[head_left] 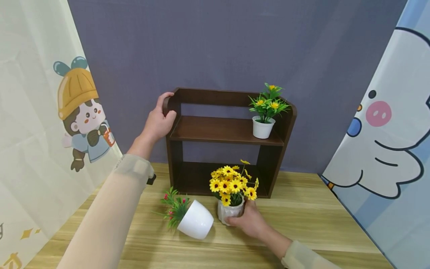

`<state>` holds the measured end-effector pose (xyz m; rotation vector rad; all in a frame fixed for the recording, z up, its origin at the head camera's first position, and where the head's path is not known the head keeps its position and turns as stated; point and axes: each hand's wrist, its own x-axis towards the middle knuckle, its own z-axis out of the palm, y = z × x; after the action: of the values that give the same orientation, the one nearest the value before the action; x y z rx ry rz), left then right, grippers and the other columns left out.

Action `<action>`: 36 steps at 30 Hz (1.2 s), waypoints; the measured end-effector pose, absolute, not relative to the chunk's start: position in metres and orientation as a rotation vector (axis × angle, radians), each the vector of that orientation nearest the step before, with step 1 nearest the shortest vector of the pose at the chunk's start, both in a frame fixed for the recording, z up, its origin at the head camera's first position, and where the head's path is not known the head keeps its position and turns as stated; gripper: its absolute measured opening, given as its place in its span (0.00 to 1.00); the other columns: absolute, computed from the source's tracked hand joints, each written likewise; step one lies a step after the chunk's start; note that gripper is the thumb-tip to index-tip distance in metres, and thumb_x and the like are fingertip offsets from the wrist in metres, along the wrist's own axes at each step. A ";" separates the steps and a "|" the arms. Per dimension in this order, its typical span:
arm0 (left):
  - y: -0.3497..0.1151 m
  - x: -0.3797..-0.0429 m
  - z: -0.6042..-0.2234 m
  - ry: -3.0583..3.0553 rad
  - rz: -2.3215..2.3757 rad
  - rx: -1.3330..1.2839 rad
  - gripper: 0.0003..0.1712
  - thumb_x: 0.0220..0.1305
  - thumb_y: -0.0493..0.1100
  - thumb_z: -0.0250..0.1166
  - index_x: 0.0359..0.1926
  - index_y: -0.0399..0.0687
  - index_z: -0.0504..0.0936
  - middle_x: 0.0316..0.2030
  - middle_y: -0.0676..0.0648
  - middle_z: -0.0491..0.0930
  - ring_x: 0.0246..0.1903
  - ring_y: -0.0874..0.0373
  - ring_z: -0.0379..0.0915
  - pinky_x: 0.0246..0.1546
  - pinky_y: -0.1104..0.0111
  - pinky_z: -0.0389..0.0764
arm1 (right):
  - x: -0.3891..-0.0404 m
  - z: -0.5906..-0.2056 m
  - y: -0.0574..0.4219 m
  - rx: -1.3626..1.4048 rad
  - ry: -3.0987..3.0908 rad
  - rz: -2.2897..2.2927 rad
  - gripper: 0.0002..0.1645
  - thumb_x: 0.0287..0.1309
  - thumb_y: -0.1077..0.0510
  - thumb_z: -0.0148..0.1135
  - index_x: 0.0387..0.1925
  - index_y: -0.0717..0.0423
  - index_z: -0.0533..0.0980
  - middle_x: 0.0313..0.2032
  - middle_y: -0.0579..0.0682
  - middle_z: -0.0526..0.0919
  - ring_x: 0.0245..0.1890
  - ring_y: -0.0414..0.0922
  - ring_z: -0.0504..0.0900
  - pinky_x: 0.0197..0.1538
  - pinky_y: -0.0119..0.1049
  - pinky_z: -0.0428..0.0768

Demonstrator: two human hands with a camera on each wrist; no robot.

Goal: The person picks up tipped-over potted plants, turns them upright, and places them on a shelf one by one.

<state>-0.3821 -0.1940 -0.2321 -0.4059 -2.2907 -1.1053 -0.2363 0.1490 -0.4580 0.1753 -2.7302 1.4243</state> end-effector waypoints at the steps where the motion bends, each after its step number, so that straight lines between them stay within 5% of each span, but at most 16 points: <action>1: -0.194 -0.382 -0.232 -2.291 -1.103 -0.406 0.38 0.73 0.49 0.51 0.81 0.79 0.59 0.29 0.41 0.75 0.24 0.47 0.69 0.27 0.57 0.72 | -0.237 -0.458 0.149 0.185 -2.734 1.418 0.65 0.42 0.52 0.90 0.75 0.70 0.64 0.65 0.68 0.77 0.65 0.62 0.82 0.74 0.64 0.75; 10: -0.194 -0.381 -0.231 -2.293 -1.098 -0.391 0.38 0.73 0.49 0.51 0.81 0.79 0.59 0.26 0.43 0.71 0.23 0.47 0.68 0.27 0.57 0.71 | -0.235 -0.456 0.149 0.272 -2.754 1.377 0.50 0.42 0.54 0.89 0.65 0.63 0.75 0.55 0.58 0.88 0.58 0.56 0.87 0.70 0.62 0.79; 23: -0.195 -0.382 -0.231 -2.300 -1.112 -0.395 0.39 0.72 0.49 0.51 0.81 0.80 0.59 0.23 0.46 0.69 0.22 0.49 0.67 0.26 0.57 0.71 | -0.239 -0.459 0.150 0.301 -2.743 1.458 0.52 0.41 0.53 0.91 0.68 0.58 0.75 0.58 0.55 0.87 0.61 0.55 0.85 0.72 0.63 0.77; 29: -0.194 -0.382 -0.231 -2.299 -1.117 -0.398 0.38 0.73 0.49 0.51 0.81 0.80 0.59 0.25 0.44 0.71 0.23 0.47 0.69 0.27 0.57 0.72 | -0.242 -0.456 0.166 0.461 -2.776 1.647 0.50 0.52 0.50 0.87 0.72 0.59 0.73 0.63 0.56 0.85 0.66 0.56 0.83 0.74 0.62 0.76; 32: -0.194 -0.383 -0.232 -2.291 -1.112 -0.399 0.38 0.73 0.49 0.52 0.81 0.79 0.59 0.28 0.42 0.73 0.25 0.46 0.70 0.28 0.57 0.73 | -0.246 -0.455 0.183 0.593 -2.829 1.651 0.44 0.58 0.49 0.84 0.71 0.60 0.76 0.63 0.55 0.87 0.63 0.52 0.84 0.68 0.56 0.82; 34: -0.194 -0.383 -0.232 -2.289 -1.111 -0.396 0.38 0.73 0.49 0.51 0.81 0.80 0.59 0.28 0.41 0.73 0.26 0.46 0.70 0.29 0.57 0.73 | -0.251 -0.454 0.194 0.641 -2.893 1.613 0.36 0.59 0.48 0.83 0.63 0.62 0.81 0.50 0.53 0.90 0.47 0.47 0.87 0.50 0.47 0.88; 36: -0.194 -0.383 -0.233 -2.288 -1.112 -0.395 0.38 0.73 0.48 0.51 0.81 0.79 0.59 0.27 0.42 0.72 0.25 0.47 0.70 0.28 0.57 0.72 | -0.255 -0.454 0.202 0.657 -2.959 1.563 0.30 0.59 0.47 0.82 0.55 0.62 0.84 0.37 0.48 0.88 0.33 0.41 0.81 0.35 0.38 0.84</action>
<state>-0.3829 -0.1943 -0.2325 -0.3951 -2.2880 -1.1116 -0.2552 0.2023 -0.4542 0.6572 -2.9593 1.5627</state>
